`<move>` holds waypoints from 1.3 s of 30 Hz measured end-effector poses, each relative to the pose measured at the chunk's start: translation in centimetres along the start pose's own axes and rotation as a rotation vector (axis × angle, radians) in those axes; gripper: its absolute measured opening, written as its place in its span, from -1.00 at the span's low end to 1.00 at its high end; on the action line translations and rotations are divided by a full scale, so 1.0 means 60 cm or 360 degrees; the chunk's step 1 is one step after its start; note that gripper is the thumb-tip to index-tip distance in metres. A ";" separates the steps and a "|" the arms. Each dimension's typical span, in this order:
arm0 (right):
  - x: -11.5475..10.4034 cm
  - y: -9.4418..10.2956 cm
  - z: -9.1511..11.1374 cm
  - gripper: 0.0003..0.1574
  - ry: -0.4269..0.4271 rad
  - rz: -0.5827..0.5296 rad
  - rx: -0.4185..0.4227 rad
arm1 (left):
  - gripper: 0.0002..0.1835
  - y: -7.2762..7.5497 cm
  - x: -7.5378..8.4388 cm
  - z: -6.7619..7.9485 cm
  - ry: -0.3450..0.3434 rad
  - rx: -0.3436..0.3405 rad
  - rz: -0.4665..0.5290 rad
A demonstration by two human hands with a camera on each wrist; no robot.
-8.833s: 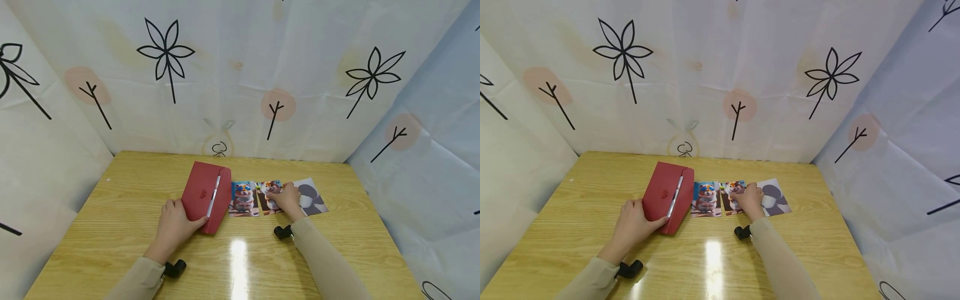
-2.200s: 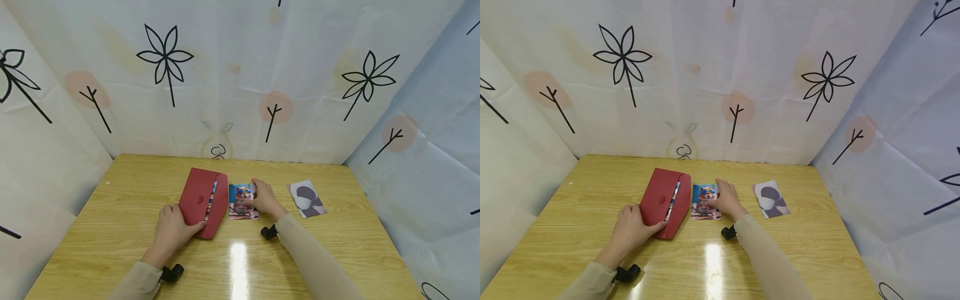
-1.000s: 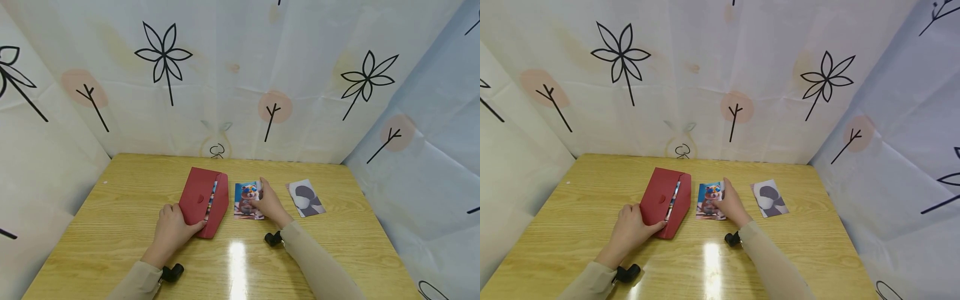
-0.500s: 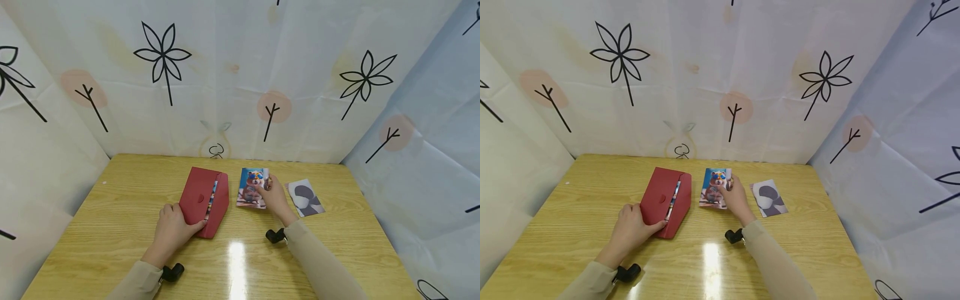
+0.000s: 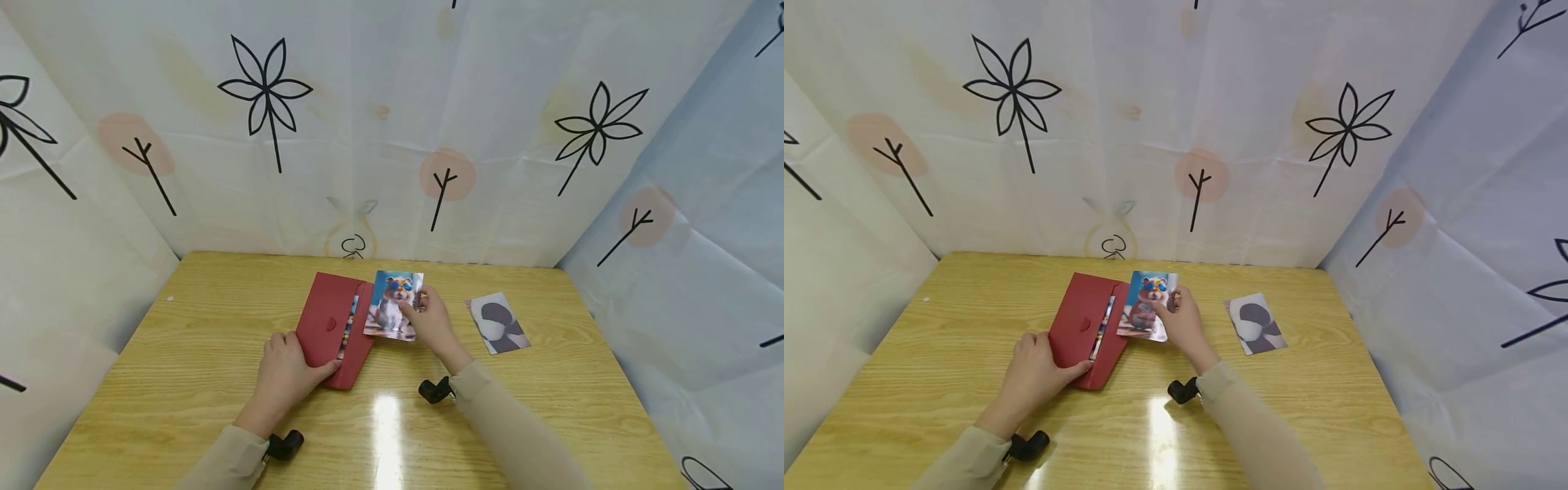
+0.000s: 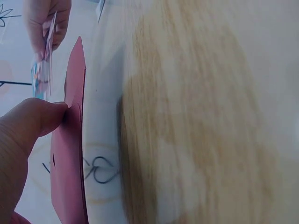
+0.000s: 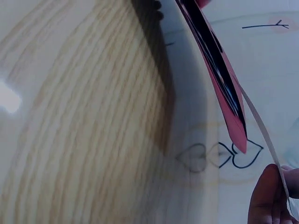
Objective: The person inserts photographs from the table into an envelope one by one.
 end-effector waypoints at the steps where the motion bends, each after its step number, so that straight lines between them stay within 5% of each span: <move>1: -0.001 -0.005 0.001 -0.24 0.0000 -0.0011 -0.0012 | 0.15 0.000 0.001 0.000 -0.0004 0.0000 0.0001; 10: -0.004 -0.039 0.006 -0.42 0.0015 -0.0100 -0.0107 | 0.15 0.001 0.004 -0.001 -0.0012 0.0009 -0.0011; 27: 0.002 -0.075 0.023 -0.33 -0.0009 -0.0055 -0.0151 | 0.14 -0.001 0.007 -0.001 -0.0009 0.0027 0.0007; 32: 0.001 -0.077 0.024 -0.24 0.0016 0.0002 -0.0169 | 0.15 -0.001 0.005 -0.001 -0.0009 0.0005 -0.0003; 39: -0.004 -0.069 0.023 -0.40 0.0035 0.0099 -0.0172 | 0.13 0.003 0.002 0.001 0.0008 0.0002 -0.0004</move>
Point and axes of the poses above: each hand's wrist, its own z-axis away from the middle knuckle, its own y-axis out of the back of the hand, x = y × z, the point moved 4 cm from there along -z, towards the middle knuckle, and after that the axes turned 14 degrees about -y, right-handed, at the moved point
